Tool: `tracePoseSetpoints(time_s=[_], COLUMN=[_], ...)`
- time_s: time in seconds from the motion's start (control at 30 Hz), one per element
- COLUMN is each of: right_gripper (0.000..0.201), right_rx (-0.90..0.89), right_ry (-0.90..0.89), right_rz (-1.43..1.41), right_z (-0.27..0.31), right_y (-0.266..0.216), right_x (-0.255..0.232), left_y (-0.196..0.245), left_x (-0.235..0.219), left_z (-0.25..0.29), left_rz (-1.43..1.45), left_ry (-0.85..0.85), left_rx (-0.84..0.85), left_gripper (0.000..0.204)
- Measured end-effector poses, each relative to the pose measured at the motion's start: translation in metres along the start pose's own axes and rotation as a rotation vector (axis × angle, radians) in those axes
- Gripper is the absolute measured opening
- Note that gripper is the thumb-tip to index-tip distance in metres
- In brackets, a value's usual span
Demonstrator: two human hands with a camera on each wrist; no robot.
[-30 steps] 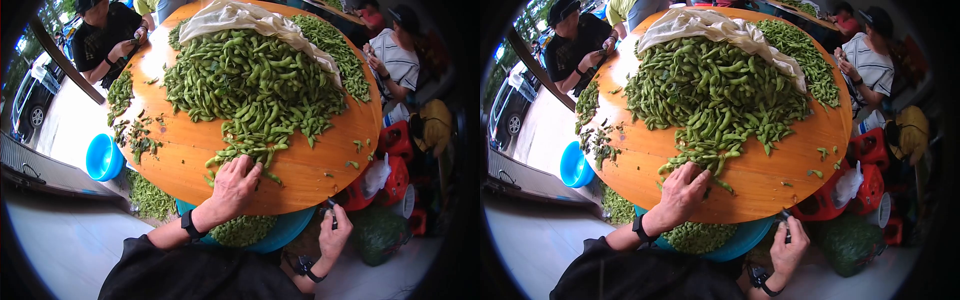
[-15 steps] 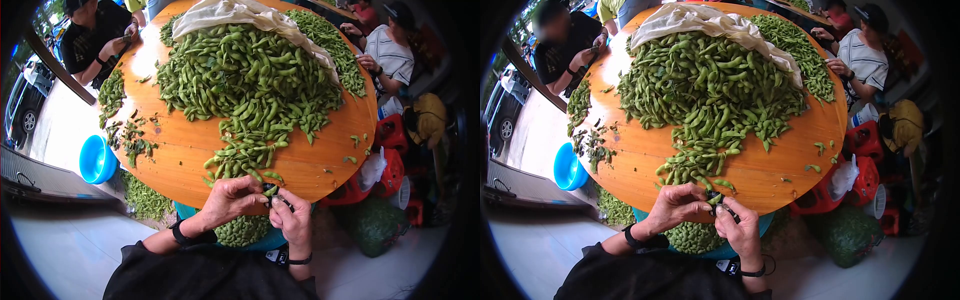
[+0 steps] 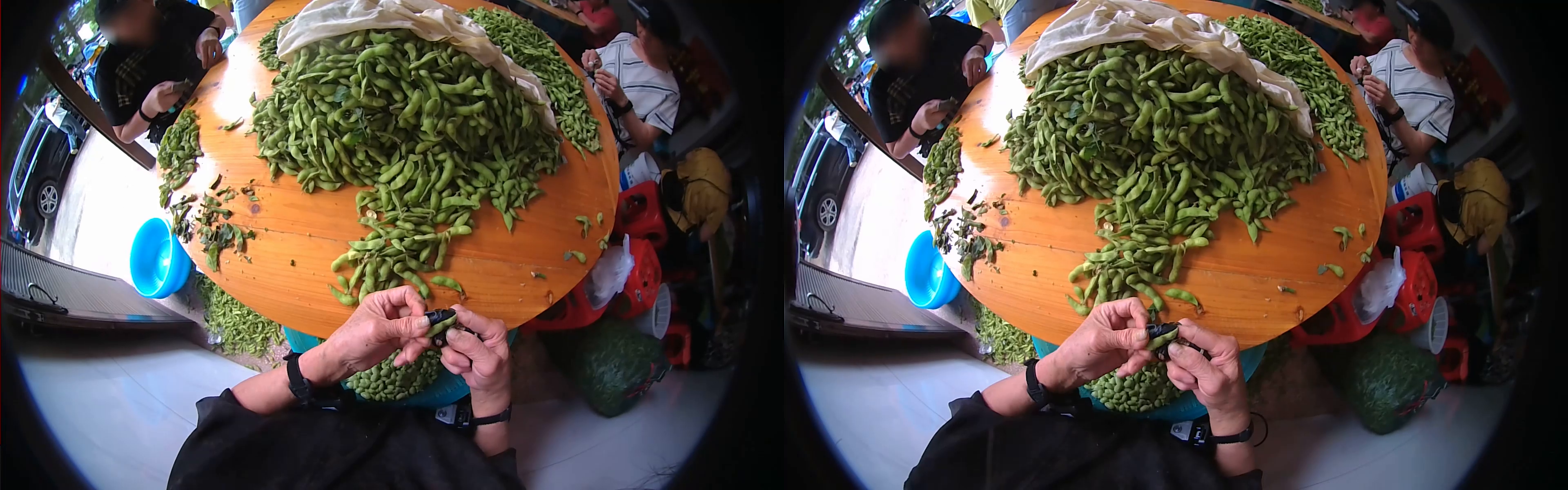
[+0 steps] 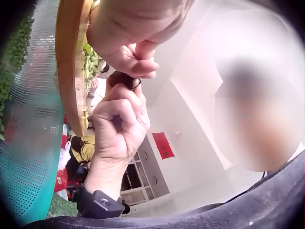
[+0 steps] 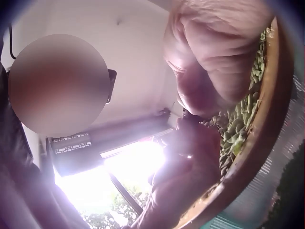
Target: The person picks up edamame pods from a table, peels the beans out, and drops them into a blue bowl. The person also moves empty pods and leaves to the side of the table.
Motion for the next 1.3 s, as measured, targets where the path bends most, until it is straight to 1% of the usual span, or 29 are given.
tracePoseSetpoints(time_s=[0.03,0.13,0.17,0.2,0.23,0.3,0.33,0.4,0.47,0.5,0.53,0.57,0.6,0.63,0.7,0.77,0.8,0.83,0.87,0.9,0.93,1.0,1.03,1.07,1.13,1.17,1.2,1.27,1.3], right_gripper=[0.024,0.024,0.022,0.020,0.020,0.015,0.015,0.012,0.012,0.012,0.012,0.012,0.013,0.014,0.013,0.012,0.011,0.010,0.008,0.008,0.007,0.007,0.006,0.006,0.006,0.005,0.005,0.005,0.005], right_rx=[0.000,0.004,-0.068,-0.139,-0.139,-0.279,-0.278,-0.471,-0.481,-0.490,-0.490,-0.383,-0.276,-0.284,-0.293,-0.297,-0.295,-0.287,-0.261,-0.221,-0.180,-0.152,-0.216,-0.212,-0.351,-0.362,-0.363,-0.389,-0.392], right_ry=[0.000,-0.021,-0.012,-0.003,-0.002,0.043,0.042,0.016,-0.014,-0.044,-0.045,-0.036,-0.025,-0.041,-0.029,-0.030,0.031,0.083,0.129,0.123,0.121,0.159,0.118,0.099,0.036,0.027,0.015,0.063,0.068], right_rz=[-0.002,-0.017,0.128,0.273,0.273,0.626,0.627,0.913,0.902,0.892,0.893,0.682,0.470,0.417,0.411,0.404,0.500,0.594,0.604,0.613,0.626,0.694,0.848,0.850,1.057,1.077,1.078,1.123,1.125], right_z=[0.000,0.000,0.001,0.002,0.002,0.004,0.003,0.008,0.008,0.009,0.010,0.007,0.005,0.004,0.004,0.004,0.005,0.004,0.005,0.005,0.006,0.009,0.010,0.010,0.014,0.015,0.016,0.019,0.019], right_y=[0.000,-0.001,-0.007,-0.013,-0.012,-0.022,-0.022,-0.031,-0.030,-0.030,-0.030,-0.026,-0.019,-0.018,-0.016,-0.016,-0.018,-0.019,-0.019,-0.020,-0.020,-0.018,-0.022,-0.020,-0.025,-0.025,-0.022,-0.021,-0.020], right_x=[-0.001,0.000,0.004,0.007,0.008,0.012,0.012,0.025,0.025,0.026,0.026,0.018,0.012,0.013,0.012,0.012,0.009,0.008,0.010,0.012,0.013,0.011,0.015,0.016,0.029,0.030,0.031,0.031,0.033], left_y=[-0.003,-0.006,-0.005,0.000,0.006,0.007,0.007,0.007,-0.003,-0.006,-0.015,-0.021,-0.021,-0.020,-0.019,-0.010,-0.001,0.012,0.025,0.038,0.037,0.035,0.037,0.039,0.035,0.034,0.035,0.030,0.030], left_x=[0.006,0.009,0.010,0.006,0.003,0.006,0.007,0.006,0.010,0.006,0.007,0.009,0.007,0.008,0.010,0.006,0.002,0.003,0.008,0.023,0.027,0.028,0.030,0.028,0.030,0.031,0.030,0.029,0.029], left_z=[0.000,-0.001,-0.002,-0.002,0.000,0.003,0.004,0.005,0.002,0.002,0.003,0.003,0.003,0.003,0.003,0.004,0.007,0.008,0.013,0.020,0.022,0.022,0.022,0.022,0.021,0.021,0.022,0.020,0.022], left_rz=[0.097,0.128,0.128,-0.055,-0.238,-0.298,-0.356,-0.380,-0.172,-0.170,-0.070,0.030,0.031,0.048,0.069,-0.157,-0.391,-0.695,-1.002,-1.193,-1.331,-1.491,-1.478,-1.482,-1.543,-1.548,-1.551,-1.532,-1.530], left_ry=[-0.051,-0.057,-0.058,0.012,0.083,0.104,0.126,0.149,0.035,0.034,-0.009,-0.051,-0.051,-0.068,-0.082,0.001,0.121,0.196,0.279,0.277,0.283,0.271,0.249,0.269,0.184,0.143,0.154,0.078,0.071], left_rx=[-0.018,-0.031,-0.031,0.018,0.066,0.050,0.035,0.016,-0.057,-0.056,-0.097,-0.139,-0.140,-0.140,-0.138,-0.096,-0.086,0.130,0.346,0.420,0.494,0.560,0.589,0.594,0.594,0.582,0.586,0.547,0.550], left_gripper=[0.011,0.012,0.012,0.011,0.011,0.011,0.011,0.013,0.018,0.018,0.020,0.021,0.021,0.021,0.020,0.021,0.021,0.020,0.019,0.024,0.025,0.026,0.025,0.025,0.023,0.020,0.020,0.019,0.019])
Point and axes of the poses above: each hand's wrist, its own z-axis away from the middle knuckle, its own x-axis out of the palm, y = z × x, the point moved 9 cm from there along -z, towards the middle knuckle, and after that the axes turned 12 degrees about -z, right-handed, at the moved point
